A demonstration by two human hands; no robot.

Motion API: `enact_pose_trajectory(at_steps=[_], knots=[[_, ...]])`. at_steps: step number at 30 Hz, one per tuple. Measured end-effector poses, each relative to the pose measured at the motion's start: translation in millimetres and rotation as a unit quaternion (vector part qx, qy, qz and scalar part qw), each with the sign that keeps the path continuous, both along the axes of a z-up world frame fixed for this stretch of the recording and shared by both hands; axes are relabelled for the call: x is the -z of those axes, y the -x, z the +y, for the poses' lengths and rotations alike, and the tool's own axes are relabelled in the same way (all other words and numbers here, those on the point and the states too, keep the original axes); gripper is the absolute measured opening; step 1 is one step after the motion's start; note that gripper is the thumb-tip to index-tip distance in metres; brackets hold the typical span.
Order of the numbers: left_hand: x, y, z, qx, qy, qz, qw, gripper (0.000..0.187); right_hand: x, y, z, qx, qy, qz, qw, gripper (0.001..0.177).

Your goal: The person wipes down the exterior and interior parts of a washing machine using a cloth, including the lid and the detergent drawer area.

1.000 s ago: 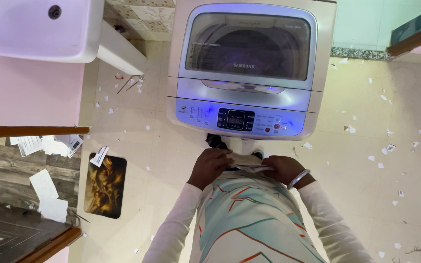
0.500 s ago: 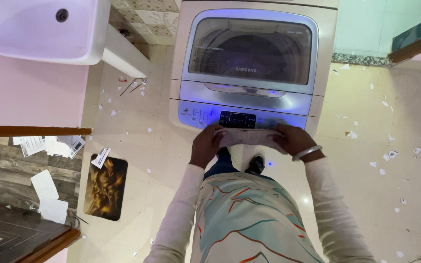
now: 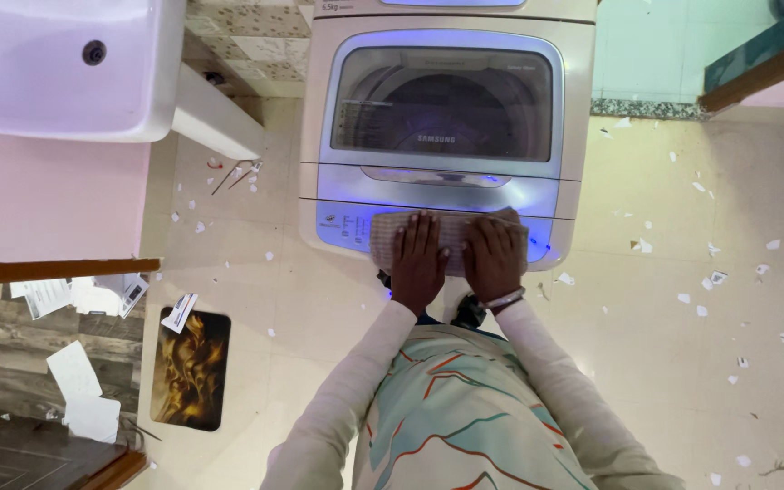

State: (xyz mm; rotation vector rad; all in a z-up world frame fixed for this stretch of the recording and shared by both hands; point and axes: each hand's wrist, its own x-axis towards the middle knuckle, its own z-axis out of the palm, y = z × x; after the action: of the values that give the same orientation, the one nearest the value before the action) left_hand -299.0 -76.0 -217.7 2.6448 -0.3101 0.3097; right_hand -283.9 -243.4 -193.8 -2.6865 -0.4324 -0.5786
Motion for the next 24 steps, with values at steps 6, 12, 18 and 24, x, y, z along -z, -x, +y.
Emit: enact_pose_trajectory(at_steps=[6, 12, 18, 24], knots=[[11.9, -13.3, -41.8, 0.006, -0.081, -0.004, 0.997, 0.062, 24.1, 7.5, -35.2, 0.011, 0.011, 0.030, 0.999, 0.053], [4.4, -27.8, -121.4, 0.056, -0.106, 0.006, 0.993, 0.064, 36.8, 19.0, -105.6, 0.111, 0.032, 0.056, 0.992, 0.058], [10.8, -27.1, -103.2, 0.072, -0.048, -0.017, 0.996, 0.060, 40.9, 19.2, -90.3, 0.080, 0.038, 0.077, 0.993, 0.059], [24.6, -9.4, -36.4, -0.009, -0.043, -0.032, 0.999, 0.057, 37.8, 11.1, -25.1, 0.019, 0.028, 0.056, 0.998, 0.063]])
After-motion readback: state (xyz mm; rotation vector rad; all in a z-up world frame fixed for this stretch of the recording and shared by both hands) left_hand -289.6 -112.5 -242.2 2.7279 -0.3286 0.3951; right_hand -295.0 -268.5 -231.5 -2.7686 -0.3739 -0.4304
